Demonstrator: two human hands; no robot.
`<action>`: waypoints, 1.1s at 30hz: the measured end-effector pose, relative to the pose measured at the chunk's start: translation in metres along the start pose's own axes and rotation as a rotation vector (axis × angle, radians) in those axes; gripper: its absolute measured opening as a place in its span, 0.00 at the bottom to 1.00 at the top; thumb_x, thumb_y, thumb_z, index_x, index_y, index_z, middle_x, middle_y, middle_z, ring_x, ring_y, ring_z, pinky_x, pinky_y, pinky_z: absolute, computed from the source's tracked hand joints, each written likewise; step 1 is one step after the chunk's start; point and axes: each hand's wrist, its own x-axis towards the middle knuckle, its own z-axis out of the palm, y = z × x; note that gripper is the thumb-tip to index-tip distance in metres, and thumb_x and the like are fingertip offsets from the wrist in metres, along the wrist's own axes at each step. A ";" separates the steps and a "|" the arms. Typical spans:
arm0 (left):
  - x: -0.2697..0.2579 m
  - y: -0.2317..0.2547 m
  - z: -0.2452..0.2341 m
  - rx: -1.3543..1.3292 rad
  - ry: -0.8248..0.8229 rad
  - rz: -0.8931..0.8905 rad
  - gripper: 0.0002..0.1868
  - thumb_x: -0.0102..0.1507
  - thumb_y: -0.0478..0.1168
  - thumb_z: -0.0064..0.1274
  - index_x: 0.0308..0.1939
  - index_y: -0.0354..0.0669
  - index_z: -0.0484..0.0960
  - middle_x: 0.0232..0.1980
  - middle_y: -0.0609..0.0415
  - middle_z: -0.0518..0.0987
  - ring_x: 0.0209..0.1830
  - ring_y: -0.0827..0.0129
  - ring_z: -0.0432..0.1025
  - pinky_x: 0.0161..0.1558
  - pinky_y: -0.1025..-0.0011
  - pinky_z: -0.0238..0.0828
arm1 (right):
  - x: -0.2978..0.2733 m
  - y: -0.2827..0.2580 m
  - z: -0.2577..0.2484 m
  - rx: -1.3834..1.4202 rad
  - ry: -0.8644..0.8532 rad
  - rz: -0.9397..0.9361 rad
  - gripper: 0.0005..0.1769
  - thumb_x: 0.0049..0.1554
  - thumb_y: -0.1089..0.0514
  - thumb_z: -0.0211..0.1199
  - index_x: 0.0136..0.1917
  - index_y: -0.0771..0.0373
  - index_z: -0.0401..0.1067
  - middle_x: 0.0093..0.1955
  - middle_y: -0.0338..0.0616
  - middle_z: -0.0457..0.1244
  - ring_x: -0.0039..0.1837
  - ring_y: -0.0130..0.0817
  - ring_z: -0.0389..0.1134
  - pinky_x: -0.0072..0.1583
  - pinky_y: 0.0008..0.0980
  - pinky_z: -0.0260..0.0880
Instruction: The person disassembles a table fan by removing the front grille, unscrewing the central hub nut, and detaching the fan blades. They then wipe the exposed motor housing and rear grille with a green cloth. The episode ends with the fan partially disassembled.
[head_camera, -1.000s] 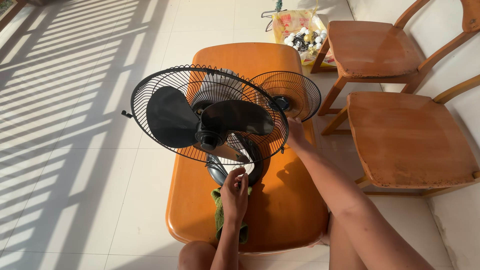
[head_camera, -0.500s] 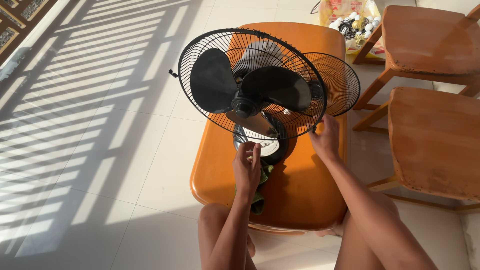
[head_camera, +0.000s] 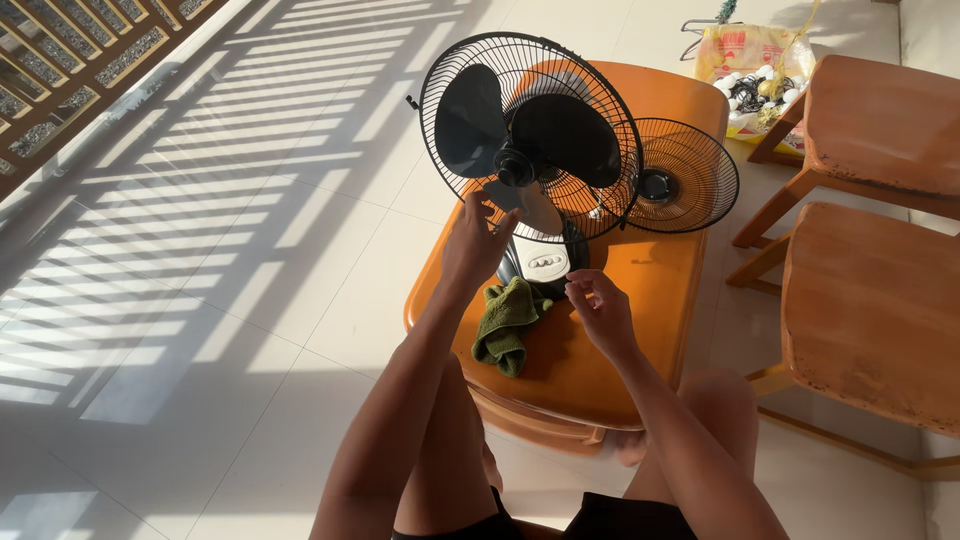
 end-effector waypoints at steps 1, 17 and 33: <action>0.011 0.006 -0.009 0.047 0.017 0.030 0.34 0.64 0.63 0.51 0.62 0.41 0.68 0.55 0.43 0.81 0.43 0.57 0.81 0.37 0.61 0.78 | 0.001 0.000 0.000 0.014 0.001 -0.001 0.10 0.63 0.57 0.62 0.57 0.63 0.74 0.45 0.39 0.69 0.47 0.24 0.71 0.47 0.26 0.73; 0.051 0.038 -0.007 0.428 0.073 0.308 0.32 0.67 0.65 0.47 0.25 0.39 0.76 0.17 0.49 0.77 0.13 0.61 0.73 0.16 0.62 0.65 | 0.072 -0.074 0.004 -0.075 0.143 -0.312 0.17 0.63 0.63 0.63 0.64 0.66 0.69 0.64 0.46 0.64 0.64 0.36 0.68 0.65 0.36 0.71; 0.039 0.036 0.013 0.230 0.170 0.338 0.31 0.67 0.63 0.50 0.22 0.40 0.73 0.15 0.49 0.75 0.09 0.60 0.70 0.13 0.65 0.61 | 0.111 -0.091 -0.018 -0.454 0.142 -0.205 0.09 0.62 0.60 0.68 0.54 0.65 0.77 0.47 0.45 0.73 0.45 0.36 0.76 0.44 0.31 0.73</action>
